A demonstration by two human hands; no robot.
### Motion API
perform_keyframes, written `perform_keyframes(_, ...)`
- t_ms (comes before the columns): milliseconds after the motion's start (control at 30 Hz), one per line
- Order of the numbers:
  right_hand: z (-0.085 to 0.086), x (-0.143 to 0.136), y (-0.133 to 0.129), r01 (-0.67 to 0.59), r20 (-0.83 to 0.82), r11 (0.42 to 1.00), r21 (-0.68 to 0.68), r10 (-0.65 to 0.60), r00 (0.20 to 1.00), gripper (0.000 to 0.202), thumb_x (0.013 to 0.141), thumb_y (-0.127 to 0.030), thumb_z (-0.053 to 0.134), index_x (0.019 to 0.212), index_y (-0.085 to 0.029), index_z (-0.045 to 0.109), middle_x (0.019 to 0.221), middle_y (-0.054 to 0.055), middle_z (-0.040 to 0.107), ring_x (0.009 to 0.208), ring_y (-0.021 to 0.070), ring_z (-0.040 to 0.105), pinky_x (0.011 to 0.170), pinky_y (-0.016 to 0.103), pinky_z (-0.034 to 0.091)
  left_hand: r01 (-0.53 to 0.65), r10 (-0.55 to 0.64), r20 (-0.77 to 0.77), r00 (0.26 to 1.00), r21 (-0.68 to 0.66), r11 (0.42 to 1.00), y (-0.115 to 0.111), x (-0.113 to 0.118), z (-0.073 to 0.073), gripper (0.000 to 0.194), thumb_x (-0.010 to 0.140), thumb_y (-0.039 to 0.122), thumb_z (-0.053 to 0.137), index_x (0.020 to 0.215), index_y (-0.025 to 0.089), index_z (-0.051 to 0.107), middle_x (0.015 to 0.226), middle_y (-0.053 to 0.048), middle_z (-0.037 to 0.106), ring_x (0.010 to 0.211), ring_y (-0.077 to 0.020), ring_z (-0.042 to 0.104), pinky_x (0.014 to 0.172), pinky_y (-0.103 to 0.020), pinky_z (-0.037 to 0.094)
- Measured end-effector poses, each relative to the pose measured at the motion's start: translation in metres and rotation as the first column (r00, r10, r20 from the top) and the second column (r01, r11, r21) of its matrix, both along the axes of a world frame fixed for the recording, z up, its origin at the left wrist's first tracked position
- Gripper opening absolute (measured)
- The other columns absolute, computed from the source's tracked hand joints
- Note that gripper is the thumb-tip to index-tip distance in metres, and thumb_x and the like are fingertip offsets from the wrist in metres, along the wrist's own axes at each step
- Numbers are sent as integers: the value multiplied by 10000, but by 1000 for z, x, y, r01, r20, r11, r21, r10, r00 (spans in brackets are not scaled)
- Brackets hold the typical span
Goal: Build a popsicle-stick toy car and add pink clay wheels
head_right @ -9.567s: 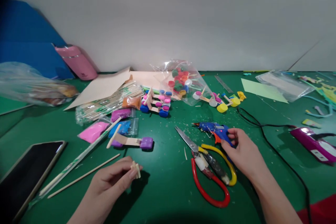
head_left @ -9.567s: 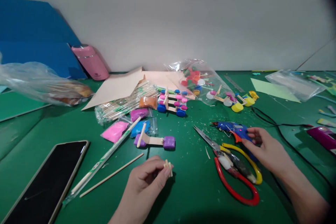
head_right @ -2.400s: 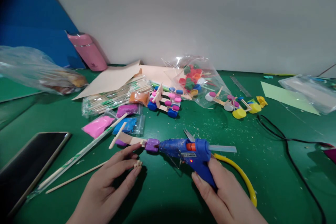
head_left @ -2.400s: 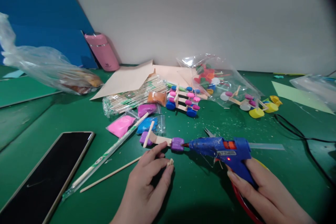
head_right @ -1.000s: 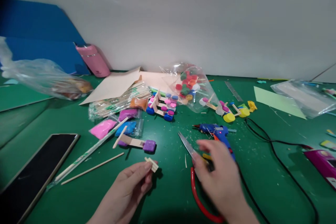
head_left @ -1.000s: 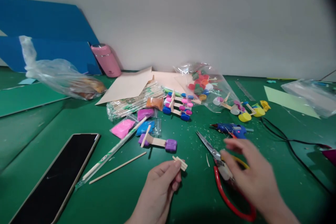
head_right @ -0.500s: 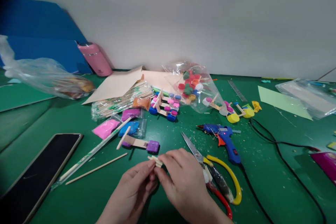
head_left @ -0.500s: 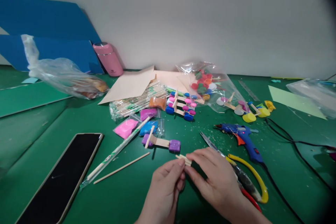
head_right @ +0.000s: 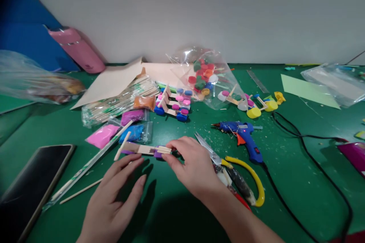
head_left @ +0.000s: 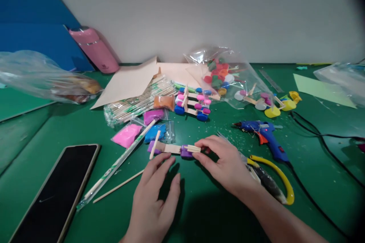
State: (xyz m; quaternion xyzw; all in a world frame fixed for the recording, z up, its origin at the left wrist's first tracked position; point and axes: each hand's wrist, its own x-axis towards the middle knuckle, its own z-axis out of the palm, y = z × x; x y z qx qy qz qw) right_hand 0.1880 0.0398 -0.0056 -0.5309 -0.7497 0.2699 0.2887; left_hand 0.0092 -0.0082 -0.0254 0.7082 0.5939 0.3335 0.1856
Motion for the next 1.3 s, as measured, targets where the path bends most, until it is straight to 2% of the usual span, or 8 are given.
perform_keyframes(133, -7, -1, 0, -37, 4, 999, 31, 37, 999, 133, 813, -264, 551, 917, -208, 612, 863, 19, 621, 827, 160, 552, 729, 274, 427, 37, -35, -111, 993, 18, 999, 9, 1, -5, 370, 801, 233, 490, 1156, 128, 484, 1176, -134, 524, 1108, -245, 481, 914, -366, 421)
perform_keyframes(433, -14, -1, 1, -39, 48, 995, 88, 35, 998, 163, 826, -283, 534, 935, -201, 623, 871, 34, 613, 835, 165, 541, 740, 283, 428, 124, -114, -215, 970, 37, 992, 15, 3, -14, 381, 819, 193, 451, 1186, 94, 438, 1207, -156, 498, 1136, -249, 453, 937, -376, 407)
perform_keyframes(867, -16, -4, -1, -40, 101, 990, 134, 27, 995, 167, 822, -280, 538, 938, -198, 626, 860, 33, 609, 793, 167, 541, 704, 286, 441, 137, -118, -217, 969, 72, 988, 15, 3, -22, 387, 819, 174, 448, 1204, 148, 411, 1216, -131, 467, 1131, -247, 443, 925, -392, 420)
perform_keyframes(1300, -16, -7, -1, -52, 124, 992, 115, 38, 992, 169, 827, -267, 527, 948, -204, 627, 860, 44, 604, 801, 175, 549, 705, 292, 450, 140, -121, -244, 962, 61, 988, 14, 2, -24, 413, 817, 181, 454, 1224, 155, 392, 1241, -129, 452, 1156, -252, 418, 929, -402, 416)
